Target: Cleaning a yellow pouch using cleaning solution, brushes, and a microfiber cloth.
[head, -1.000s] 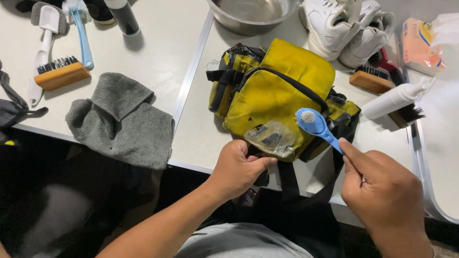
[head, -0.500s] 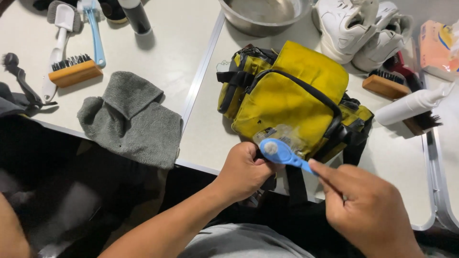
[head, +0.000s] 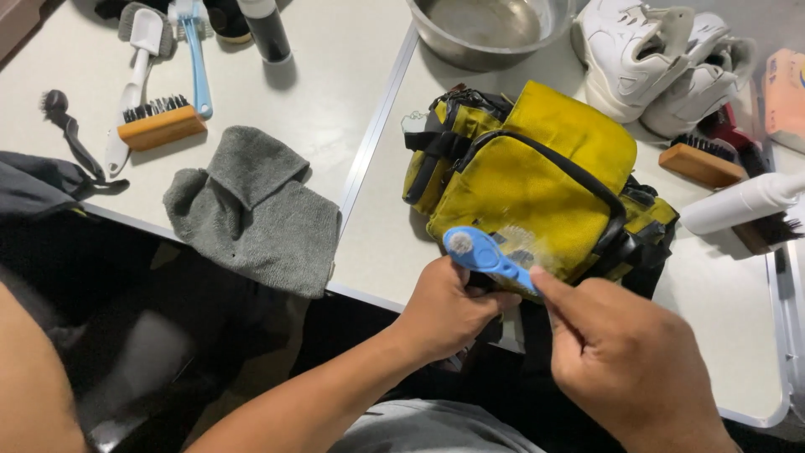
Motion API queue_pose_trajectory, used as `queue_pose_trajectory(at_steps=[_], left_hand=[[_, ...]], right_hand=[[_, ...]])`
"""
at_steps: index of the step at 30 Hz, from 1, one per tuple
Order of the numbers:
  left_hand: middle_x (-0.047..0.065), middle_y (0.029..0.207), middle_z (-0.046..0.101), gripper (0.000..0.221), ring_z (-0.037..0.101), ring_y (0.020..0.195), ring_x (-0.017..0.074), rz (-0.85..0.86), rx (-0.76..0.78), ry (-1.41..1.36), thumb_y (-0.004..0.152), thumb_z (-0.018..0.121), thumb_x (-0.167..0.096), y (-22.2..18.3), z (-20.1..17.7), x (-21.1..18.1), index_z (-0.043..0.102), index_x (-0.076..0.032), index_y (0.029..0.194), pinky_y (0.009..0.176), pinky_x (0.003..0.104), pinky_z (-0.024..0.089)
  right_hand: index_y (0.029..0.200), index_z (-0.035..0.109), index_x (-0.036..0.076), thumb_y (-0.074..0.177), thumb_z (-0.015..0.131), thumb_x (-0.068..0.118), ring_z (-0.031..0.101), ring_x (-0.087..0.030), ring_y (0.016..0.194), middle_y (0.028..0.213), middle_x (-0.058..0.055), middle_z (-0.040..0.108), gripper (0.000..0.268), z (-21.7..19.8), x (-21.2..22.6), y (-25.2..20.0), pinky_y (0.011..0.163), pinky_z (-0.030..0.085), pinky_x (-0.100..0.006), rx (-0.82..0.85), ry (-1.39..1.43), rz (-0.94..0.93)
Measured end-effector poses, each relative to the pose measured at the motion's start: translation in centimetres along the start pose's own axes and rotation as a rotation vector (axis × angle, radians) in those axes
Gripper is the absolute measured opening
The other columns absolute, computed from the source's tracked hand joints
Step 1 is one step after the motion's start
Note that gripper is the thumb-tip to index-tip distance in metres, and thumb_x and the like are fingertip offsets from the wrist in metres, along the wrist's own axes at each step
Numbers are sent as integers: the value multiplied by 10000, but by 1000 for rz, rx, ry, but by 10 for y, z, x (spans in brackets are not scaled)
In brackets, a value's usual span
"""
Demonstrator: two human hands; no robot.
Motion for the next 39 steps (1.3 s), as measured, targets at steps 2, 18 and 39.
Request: queue_pose_trajectory(at_steps=[2, 18, 39], left_hand=[[-11, 627, 608, 223, 561, 585, 114, -39, -9, -34, 867, 803, -119, -1, 1, 4, 619, -106, 741, 603, 273, 525], [39, 801, 713, 173, 690, 786, 141, -158, -12, -75, 843, 811, -139, -3, 2, 9, 675, -47, 897, 733, 270, 624], [8, 674, 609, 298, 555, 608, 110, -208, -35, -39, 862, 847, -147, 0, 1, 17, 579, -86, 746, 518, 258, 479]], right_hand=[[1242, 808, 260, 824, 681, 75, 616, -281, 694, 724, 1, 640, 475, -8, -10, 8, 555, 461, -429, -141, -245, 36], [1282, 806, 220, 910, 717, 97, 544, -211, 617, 724, 1, 663, 402, -22, -41, -3, 573, 442, -383, -82, -166, 118], [1209, 806, 291, 907, 719, 157, 541, -223, 570, 613, -2, 638, 341, -21, -68, -65, 536, 411, -342, 43, -209, 301]])
Point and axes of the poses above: each hand's wrist, its own y-axis towards the middle knuckle, its own z-axis out of the palm, x = y × z, the point moved 7 cm from there along y, towards the middle knuckle
